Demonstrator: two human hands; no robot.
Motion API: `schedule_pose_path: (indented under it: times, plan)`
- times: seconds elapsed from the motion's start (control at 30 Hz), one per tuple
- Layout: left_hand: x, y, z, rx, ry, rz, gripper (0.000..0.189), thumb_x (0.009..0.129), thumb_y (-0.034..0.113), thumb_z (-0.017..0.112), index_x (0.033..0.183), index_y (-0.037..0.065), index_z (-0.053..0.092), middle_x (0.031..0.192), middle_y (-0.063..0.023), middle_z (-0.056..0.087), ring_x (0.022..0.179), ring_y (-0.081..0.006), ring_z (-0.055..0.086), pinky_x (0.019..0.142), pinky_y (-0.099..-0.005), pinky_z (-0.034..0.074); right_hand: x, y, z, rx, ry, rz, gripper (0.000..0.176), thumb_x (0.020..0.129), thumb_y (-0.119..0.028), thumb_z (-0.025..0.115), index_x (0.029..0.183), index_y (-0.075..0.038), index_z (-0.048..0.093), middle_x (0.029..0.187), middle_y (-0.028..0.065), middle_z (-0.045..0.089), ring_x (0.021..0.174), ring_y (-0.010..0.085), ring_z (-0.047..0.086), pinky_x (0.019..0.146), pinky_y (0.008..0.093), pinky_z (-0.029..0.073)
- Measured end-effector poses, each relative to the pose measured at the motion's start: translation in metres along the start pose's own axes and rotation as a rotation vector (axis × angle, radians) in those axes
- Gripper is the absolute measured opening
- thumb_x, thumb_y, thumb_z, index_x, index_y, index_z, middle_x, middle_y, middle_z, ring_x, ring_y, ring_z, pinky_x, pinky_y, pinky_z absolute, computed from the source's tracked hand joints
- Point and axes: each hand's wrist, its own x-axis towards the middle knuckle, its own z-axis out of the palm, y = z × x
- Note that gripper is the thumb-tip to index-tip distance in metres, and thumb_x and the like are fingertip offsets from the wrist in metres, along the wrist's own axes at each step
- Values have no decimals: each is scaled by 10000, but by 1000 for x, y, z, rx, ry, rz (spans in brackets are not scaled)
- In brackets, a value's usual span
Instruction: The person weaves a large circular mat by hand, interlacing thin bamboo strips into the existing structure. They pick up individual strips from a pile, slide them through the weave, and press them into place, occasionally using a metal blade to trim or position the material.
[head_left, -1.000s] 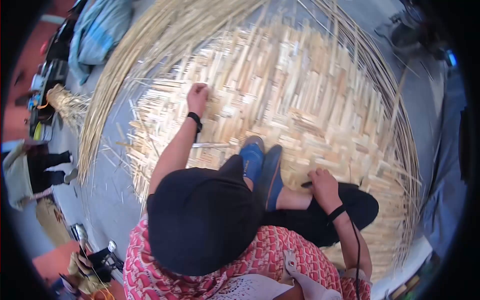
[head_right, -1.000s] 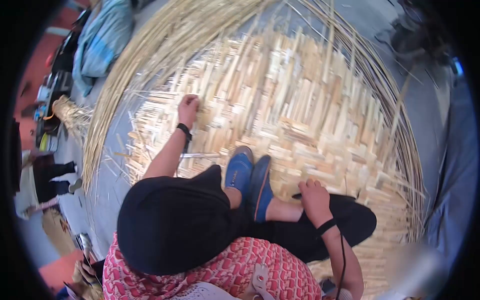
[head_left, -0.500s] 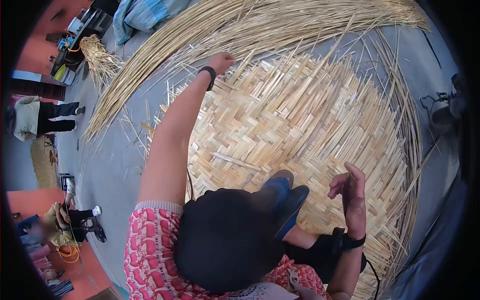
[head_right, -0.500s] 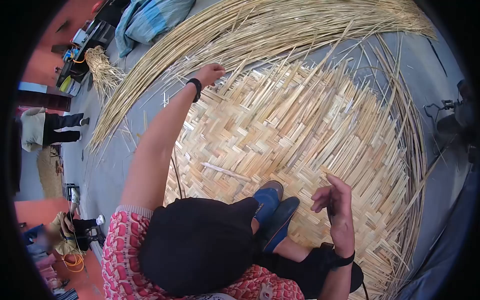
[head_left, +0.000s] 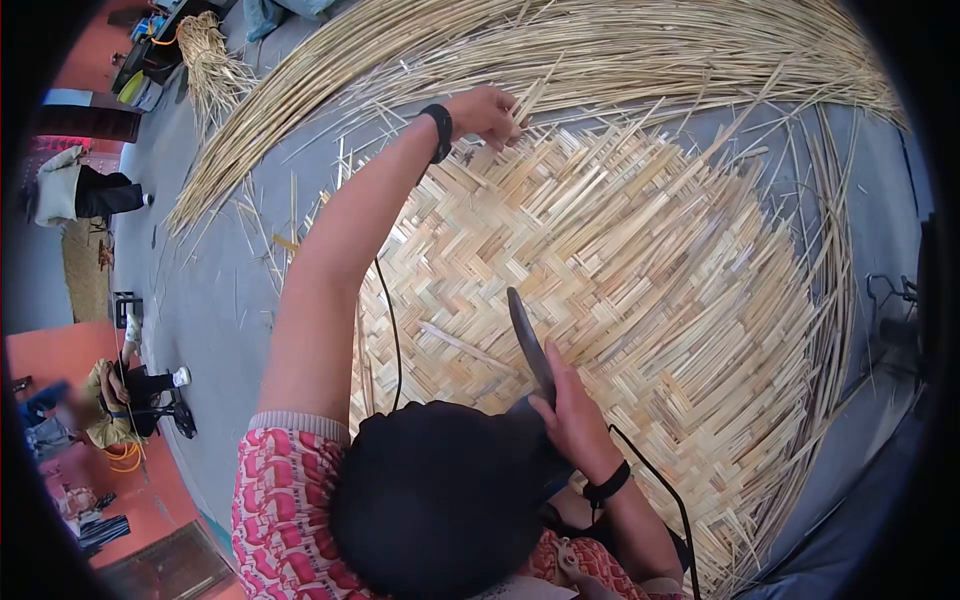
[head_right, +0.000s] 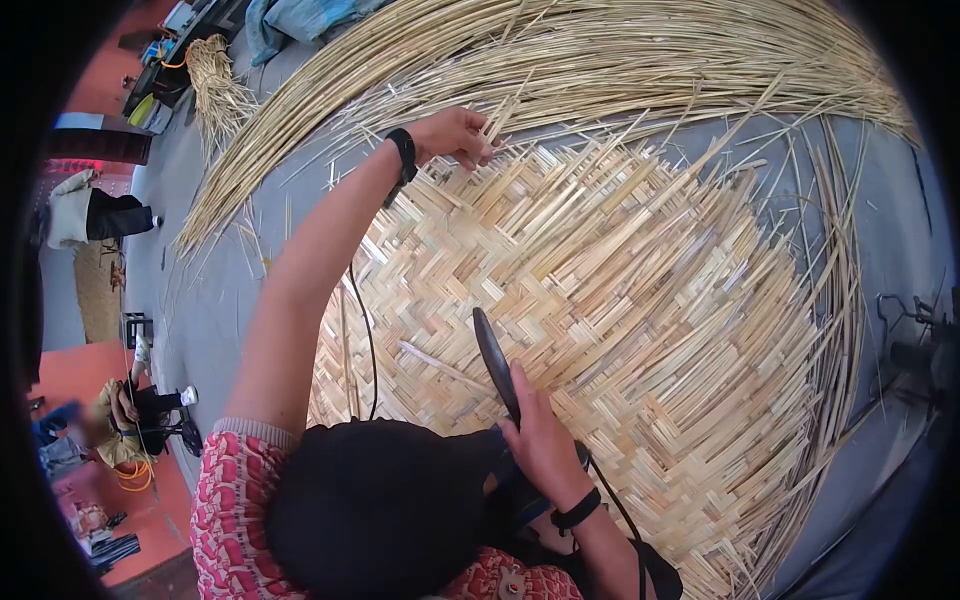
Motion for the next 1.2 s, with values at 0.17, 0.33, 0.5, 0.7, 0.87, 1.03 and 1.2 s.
schedule_pose_path:
  times: [0.17,0.33,0.5,0.7,0.87,1.03,1.2]
  plan:
    - [-7,-5,7,-32,60,62,206,952,202,670,1032,14,699,899,-45,703,826,-125,675,759,-256,596,98,-14,-9,49,-112,-168,608,887,-19,549,1472,-126,424,982,200,476,847,381,583,767,456,494]
    - [-14,-18,17,-93,118,166,239,960,222,658,1026,-3,704,941,-72,718,898,-155,693,809,-281,597,207,8,4,-114,10,-152,503,924,-119,534,1425,-113,484,965,237,529,838,421,615,806,468,515]
    - [-17,-50,33,-267,280,188,189,939,154,678,1033,-6,718,992,-77,719,913,-161,696,827,-287,587,246,45,14,-68,14,-162,463,912,-192,573,1372,-139,562,1074,273,636,952,418,642,875,462,511]
    - [-84,-80,76,-209,526,362,156,916,103,694,1030,7,739,964,-63,732,862,-118,681,769,-264,562,241,31,15,-77,13,-126,471,917,-191,573,1386,-155,546,1059,239,666,993,401,642,887,465,507]
    - [-111,-81,68,-232,639,300,172,954,136,647,1058,38,744,982,-37,745,863,-94,677,635,-230,543,195,14,34,-223,35,20,465,964,-207,494,1427,-170,489,1024,241,620,924,399,658,812,477,525]
    - [-82,-63,58,-282,446,337,171,948,127,659,1066,31,738,964,-34,735,862,-110,676,701,-255,559,211,7,34,-366,66,24,504,945,-185,511,1448,-185,478,950,225,593,852,400,648,789,464,524]
    - [-110,-57,95,-206,592,339,154,937,94,667,1054,18,732,936,-60,733,822,-120,681,706,-249,553,238,38,34,-143,-15,-39,486,967,-237,442,1451,-199,465,1032,282,642,929,430,659,833,483,527]
